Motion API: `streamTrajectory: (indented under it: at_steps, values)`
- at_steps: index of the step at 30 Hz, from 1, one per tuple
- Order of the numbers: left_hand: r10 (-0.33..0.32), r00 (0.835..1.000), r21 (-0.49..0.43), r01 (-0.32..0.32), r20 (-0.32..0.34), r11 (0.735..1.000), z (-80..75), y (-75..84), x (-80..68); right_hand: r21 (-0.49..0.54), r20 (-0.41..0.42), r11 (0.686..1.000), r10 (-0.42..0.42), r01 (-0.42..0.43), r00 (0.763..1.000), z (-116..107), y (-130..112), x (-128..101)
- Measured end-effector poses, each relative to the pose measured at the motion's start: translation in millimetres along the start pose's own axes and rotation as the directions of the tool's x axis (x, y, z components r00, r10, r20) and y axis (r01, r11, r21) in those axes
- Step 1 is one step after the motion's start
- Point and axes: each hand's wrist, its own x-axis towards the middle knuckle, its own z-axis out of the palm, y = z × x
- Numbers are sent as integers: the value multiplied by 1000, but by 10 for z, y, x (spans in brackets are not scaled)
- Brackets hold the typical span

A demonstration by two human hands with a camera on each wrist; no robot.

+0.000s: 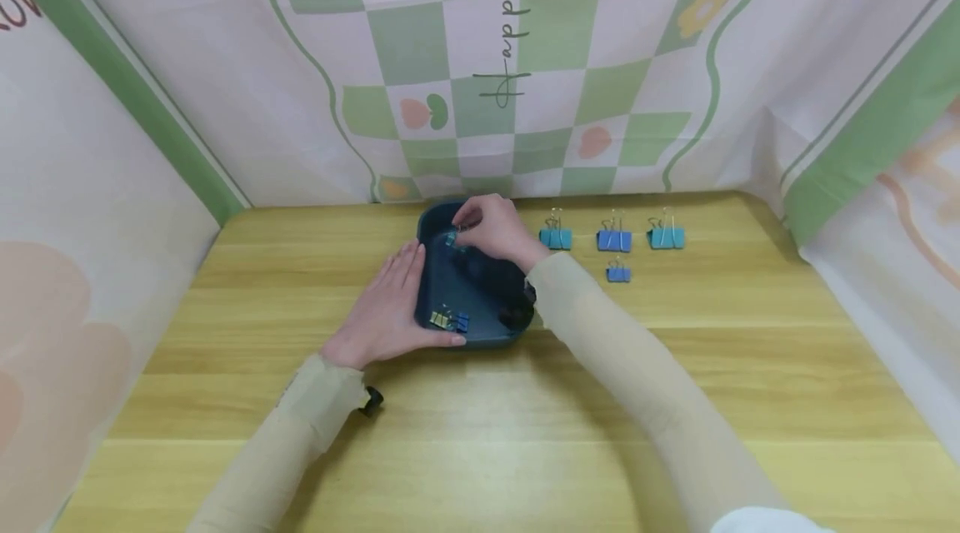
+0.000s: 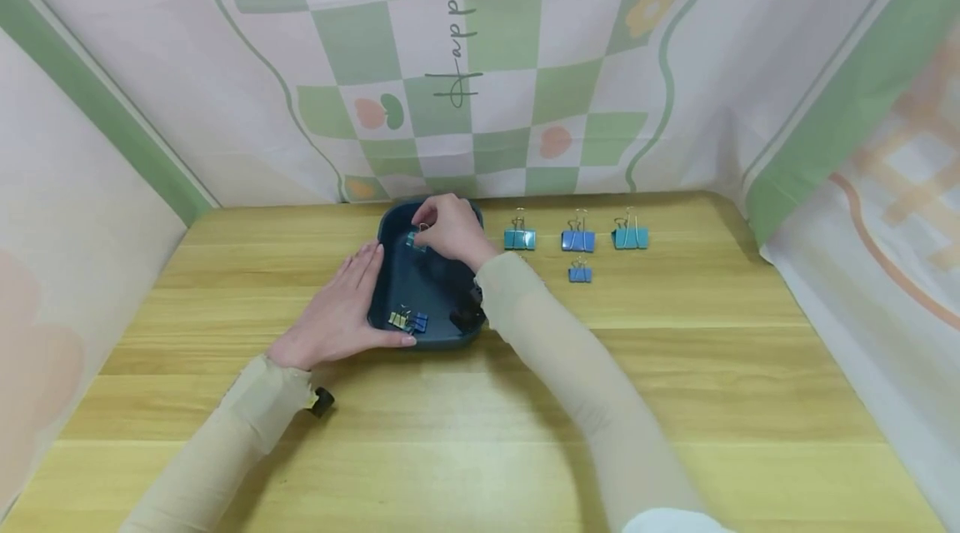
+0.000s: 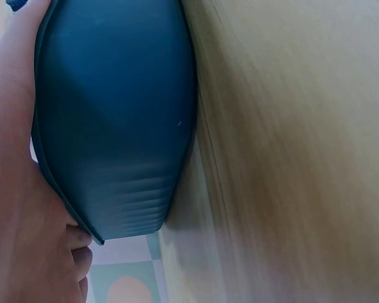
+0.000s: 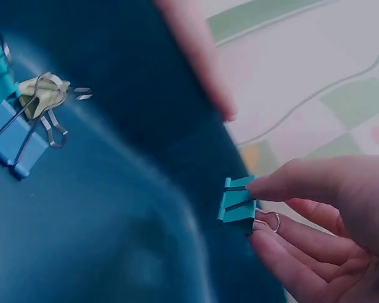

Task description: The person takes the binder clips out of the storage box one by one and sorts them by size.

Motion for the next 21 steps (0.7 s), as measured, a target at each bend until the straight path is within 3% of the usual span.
streamTrajectory:
  at_steps: [8, 21]
  values:
    - [-3, 1000, 12, 3, 4, 1000, 12, 3, 5, 98, -11, 994, -47, 48, 999, -255, -119, -161]
    - [-12, 1000, 3, 12, -3, 1000, 2, 15, -9, 194, -94, 981, 30, -11, 995, -884, -24, -452]
